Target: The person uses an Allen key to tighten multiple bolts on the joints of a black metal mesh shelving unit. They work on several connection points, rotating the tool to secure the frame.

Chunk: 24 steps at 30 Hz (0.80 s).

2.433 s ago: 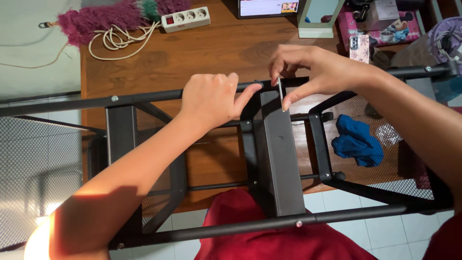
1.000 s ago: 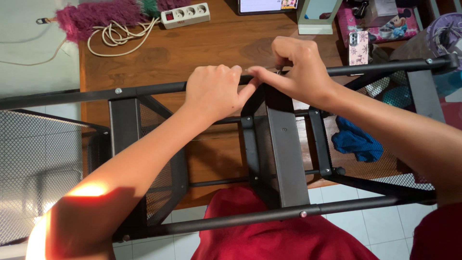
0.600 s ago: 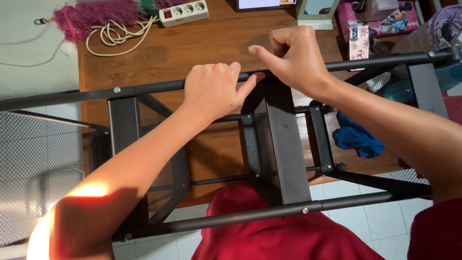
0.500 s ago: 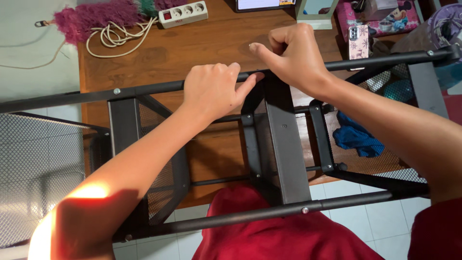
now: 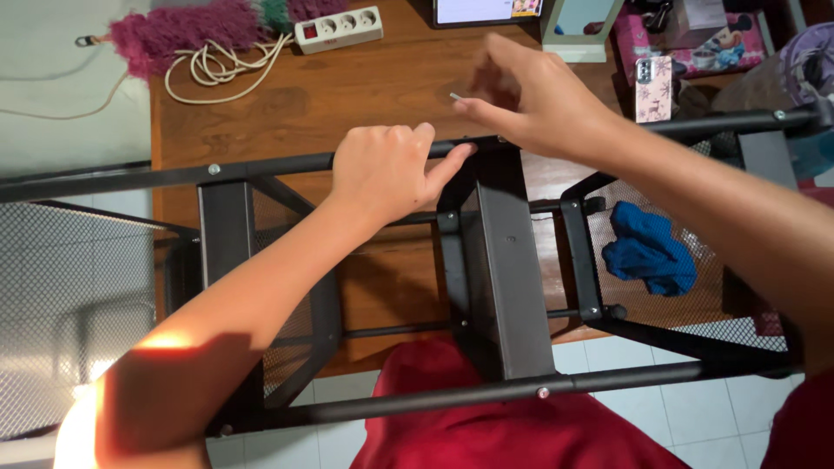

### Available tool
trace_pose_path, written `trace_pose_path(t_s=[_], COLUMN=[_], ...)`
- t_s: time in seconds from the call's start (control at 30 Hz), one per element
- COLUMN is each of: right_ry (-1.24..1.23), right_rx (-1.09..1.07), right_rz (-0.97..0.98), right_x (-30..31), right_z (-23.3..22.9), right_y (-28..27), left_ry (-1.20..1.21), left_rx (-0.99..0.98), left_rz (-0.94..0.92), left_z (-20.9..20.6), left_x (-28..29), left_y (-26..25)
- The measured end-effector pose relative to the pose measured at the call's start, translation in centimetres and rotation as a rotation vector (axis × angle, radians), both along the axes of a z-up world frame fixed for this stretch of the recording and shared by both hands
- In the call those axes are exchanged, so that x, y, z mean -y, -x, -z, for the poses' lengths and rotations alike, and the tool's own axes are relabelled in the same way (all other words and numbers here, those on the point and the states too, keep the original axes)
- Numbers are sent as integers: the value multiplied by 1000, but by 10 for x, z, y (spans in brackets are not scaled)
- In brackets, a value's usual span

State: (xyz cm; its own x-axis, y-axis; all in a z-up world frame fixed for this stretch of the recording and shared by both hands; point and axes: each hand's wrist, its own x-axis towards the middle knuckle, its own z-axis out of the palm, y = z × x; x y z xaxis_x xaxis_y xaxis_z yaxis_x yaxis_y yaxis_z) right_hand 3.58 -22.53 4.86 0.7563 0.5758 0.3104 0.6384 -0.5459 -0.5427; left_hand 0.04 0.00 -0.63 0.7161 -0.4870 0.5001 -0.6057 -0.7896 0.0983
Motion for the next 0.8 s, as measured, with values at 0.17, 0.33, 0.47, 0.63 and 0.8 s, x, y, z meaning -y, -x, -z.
trace_pose_path(t_s=[0.17, 0.33, 0.47, 0.63, 0.8], right_ry=[-25, 92, 131, 183, 292], right_rx=[85, 298, 367, 309, 453], right_rz=[-298, -498, -541, -568, -583], right_x=[3, 4, 12, 27, 31], right_z=[-12, -8, -9, -8, -4], right_y=[-15, -28, -35, -37, -40], left_ry=[-24, -19, 1, 8, -2], left_rx=[13, 5, 12, 41, 123], left_rz=[10, 5, 18, 24, 19], left_z=[1, 5, 3, 2, 4], left_x=[-2, -2, -2, -1, 0], left_y=[-3, -2, -2, 0, 0])
